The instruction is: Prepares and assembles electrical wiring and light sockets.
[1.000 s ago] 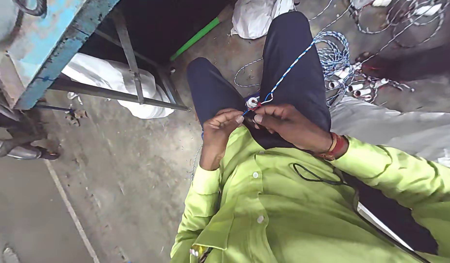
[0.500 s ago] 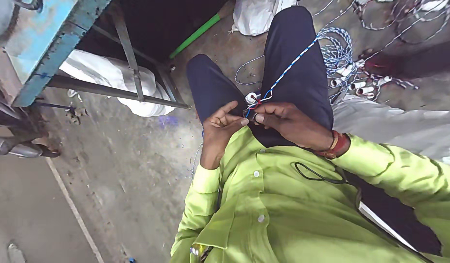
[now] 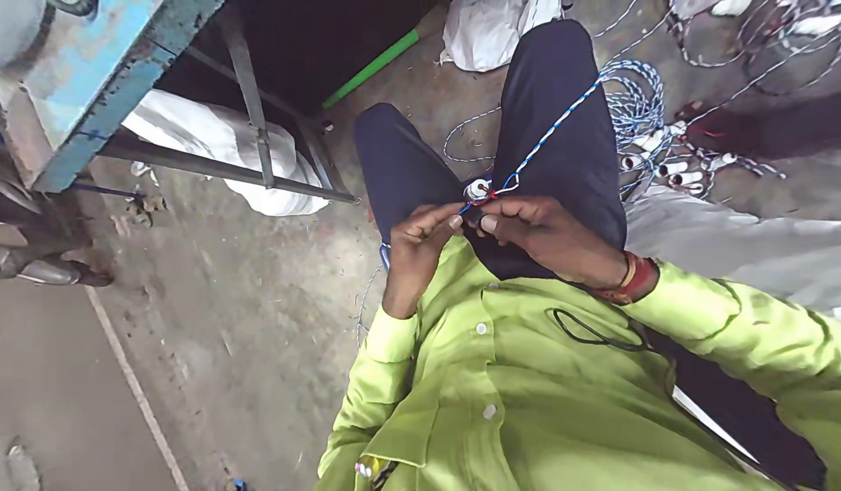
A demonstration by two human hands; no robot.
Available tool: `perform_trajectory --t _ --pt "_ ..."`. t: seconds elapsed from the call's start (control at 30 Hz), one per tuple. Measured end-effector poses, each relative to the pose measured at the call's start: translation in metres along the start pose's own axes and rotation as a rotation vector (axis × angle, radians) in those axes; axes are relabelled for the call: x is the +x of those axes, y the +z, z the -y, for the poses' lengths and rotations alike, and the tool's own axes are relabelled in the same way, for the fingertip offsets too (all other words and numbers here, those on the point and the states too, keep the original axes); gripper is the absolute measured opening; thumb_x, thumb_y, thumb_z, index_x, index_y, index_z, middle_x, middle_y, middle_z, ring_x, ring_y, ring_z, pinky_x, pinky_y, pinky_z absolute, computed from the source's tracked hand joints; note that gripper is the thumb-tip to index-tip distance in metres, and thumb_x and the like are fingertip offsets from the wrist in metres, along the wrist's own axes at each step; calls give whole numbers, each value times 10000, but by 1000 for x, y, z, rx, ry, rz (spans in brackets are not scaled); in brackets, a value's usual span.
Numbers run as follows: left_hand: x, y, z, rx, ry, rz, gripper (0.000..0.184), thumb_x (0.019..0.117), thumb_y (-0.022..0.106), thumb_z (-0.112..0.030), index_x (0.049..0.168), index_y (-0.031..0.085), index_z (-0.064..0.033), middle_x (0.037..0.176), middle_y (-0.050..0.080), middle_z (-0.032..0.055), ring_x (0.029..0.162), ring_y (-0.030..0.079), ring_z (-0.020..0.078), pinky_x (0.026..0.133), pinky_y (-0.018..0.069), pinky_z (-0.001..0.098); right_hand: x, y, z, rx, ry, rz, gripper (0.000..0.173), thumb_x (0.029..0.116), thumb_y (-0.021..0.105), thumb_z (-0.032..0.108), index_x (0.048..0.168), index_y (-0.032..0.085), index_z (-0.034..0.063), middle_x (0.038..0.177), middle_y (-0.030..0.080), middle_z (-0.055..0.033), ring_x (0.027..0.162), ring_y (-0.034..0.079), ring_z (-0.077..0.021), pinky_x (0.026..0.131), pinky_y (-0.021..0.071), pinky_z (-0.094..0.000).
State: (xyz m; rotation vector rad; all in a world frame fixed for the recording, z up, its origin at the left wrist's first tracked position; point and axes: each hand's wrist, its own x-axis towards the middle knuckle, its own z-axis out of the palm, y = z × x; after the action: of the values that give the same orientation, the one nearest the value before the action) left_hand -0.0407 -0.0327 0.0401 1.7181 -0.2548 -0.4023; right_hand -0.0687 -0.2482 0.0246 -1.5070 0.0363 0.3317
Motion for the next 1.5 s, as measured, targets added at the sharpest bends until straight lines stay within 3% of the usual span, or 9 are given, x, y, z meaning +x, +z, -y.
perform_trajectory --t 0.13,0.27,0.43,0.6,0.93,1.07,1.2,1.33,1.5 --pt "2 5 4 195 79 -65 199 995 639 -75 1161 749 -68 1123 661 57 788 644 88 655 569 225 -6 1 10 -3 6 2 207 1050 558 151 1022 742 60 799 671 41 628 528 -7 555 425 -158" --pt "4 8 7 318 162 -111 170 982 651 -44 1100 773 -48 1120 687 67 992 662 104 852 576 259 -12 -4 31 203 99 40 229 1065 534 168 1000 733 75 806 676 9 529 447 -10 455 344 -143" --pt "9 11 7 248 188 -83 145 966 656 -27 1065 758 2 1102 683 82 958 666 89 822 582 236 7 -22 38 515 86 99 348 1023 548 205 1328 639 66 1105 716 -20 698 594 -3 542 456 -129" --pt "11 11 7 94 114 -18 127 917 720 -23 1041 748 -10 1086 691 74 904 680 120 756 607 268 15 -26 33 80 33 180 579 947 577 68 1512 461 19 1406 625 -65 997 660 -33 800 541 -183" --pt "7 30 23 505 470 -399 190 842 834 -91 991 767 5 904 726 76 715 683 58 628 606 208 17 -19 5 -382 -209 51 428 937 709 116 1357 629 93 1127 749 -12 873 700 -49 786 592 -243" --pt "9 28 25 614 520 -361 202 905 778 -108 1083 783 -12 934 718 94 805 696 93 710 604 222 13 -9 4 -364 -196 -17 312 962 693 114 1245 561 120 1068 755 33 858 707 -34 755 593 -237" --pt "8 28 26 621 549 -352 141 913 757 -85 1031 798 -22 921 697 99 814 672 96 729 579 207 12 0 -3 -438 -315 -174 217 920 697 119 1132 680 71 913 692 -38 707 631 -96 643 556 -275" --pt "8 30 28 638 611 -376 119 923 740 -104 984 801 -24 901 697 105 813 672 102 742 578 216 14 5 -8 -588 -413 -214 168 930 678 194 1021 785 101 1096 718 -72 1011 684 -178 881 581 -356" --pt "13 29 17 664 639 -361 132 921 721 -72 897 777 45 880 726 173 863 706 166 836 571 251 17 2 -5 -552 -402 -180 175 958 652 174 1016 808 118 1059 735 -32 1096 633 -198 982 484 -412"
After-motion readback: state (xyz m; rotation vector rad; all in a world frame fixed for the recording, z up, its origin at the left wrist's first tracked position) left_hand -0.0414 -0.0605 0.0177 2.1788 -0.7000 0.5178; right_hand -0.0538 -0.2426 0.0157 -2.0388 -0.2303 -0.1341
